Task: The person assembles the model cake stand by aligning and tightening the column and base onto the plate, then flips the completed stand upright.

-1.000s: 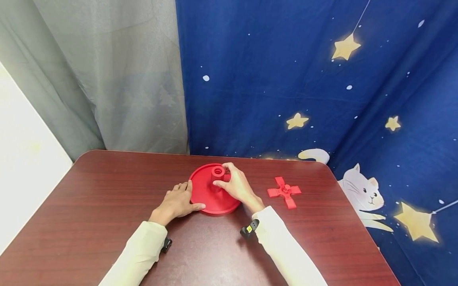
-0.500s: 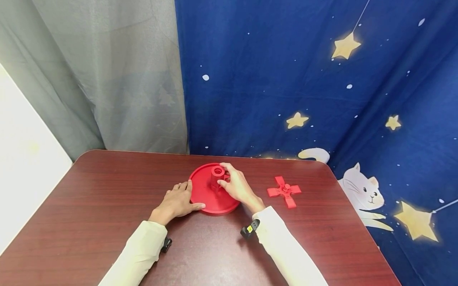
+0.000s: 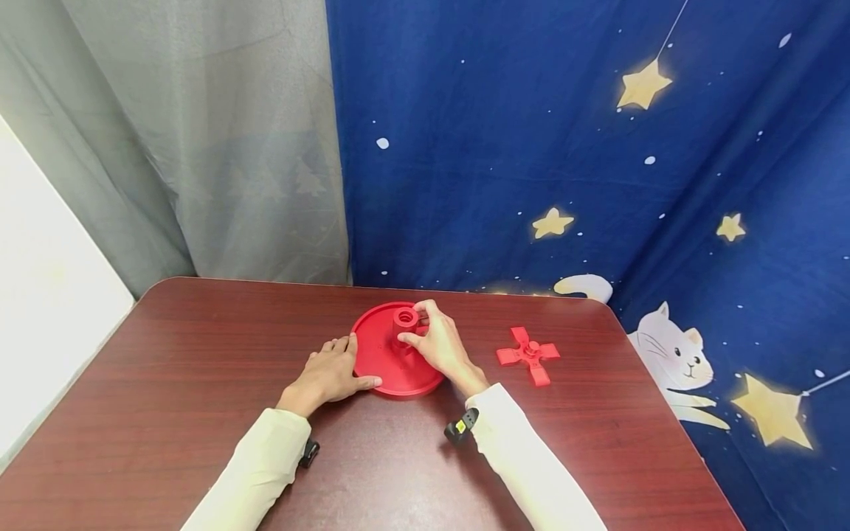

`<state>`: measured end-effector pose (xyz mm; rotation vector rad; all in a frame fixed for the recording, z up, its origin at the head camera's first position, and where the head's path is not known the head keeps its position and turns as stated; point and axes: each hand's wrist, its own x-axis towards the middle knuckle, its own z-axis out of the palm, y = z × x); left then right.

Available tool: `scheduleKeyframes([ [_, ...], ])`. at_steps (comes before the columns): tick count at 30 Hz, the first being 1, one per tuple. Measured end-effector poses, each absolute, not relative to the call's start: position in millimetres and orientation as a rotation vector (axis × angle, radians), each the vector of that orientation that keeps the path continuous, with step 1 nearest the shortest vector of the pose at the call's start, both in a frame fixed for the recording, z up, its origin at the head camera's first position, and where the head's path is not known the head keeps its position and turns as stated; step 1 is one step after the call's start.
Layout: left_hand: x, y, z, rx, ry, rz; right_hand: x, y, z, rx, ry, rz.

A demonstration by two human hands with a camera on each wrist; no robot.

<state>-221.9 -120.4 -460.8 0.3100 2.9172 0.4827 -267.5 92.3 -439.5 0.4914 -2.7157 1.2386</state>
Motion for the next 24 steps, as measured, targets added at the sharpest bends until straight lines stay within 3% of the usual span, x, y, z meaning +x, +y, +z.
scheduleKeyframes([
  [8,-222.1,-120.2,-459.7,0.303,2.907,0.482,-266.4,97.3,-439.6,0.613,-2.732,1.336],
  [24,-222.6,-120.3,-459.2,0.298,2.902,0.486,-267.0,94.2,-444.0,0.483,-2.71,1.333],
])
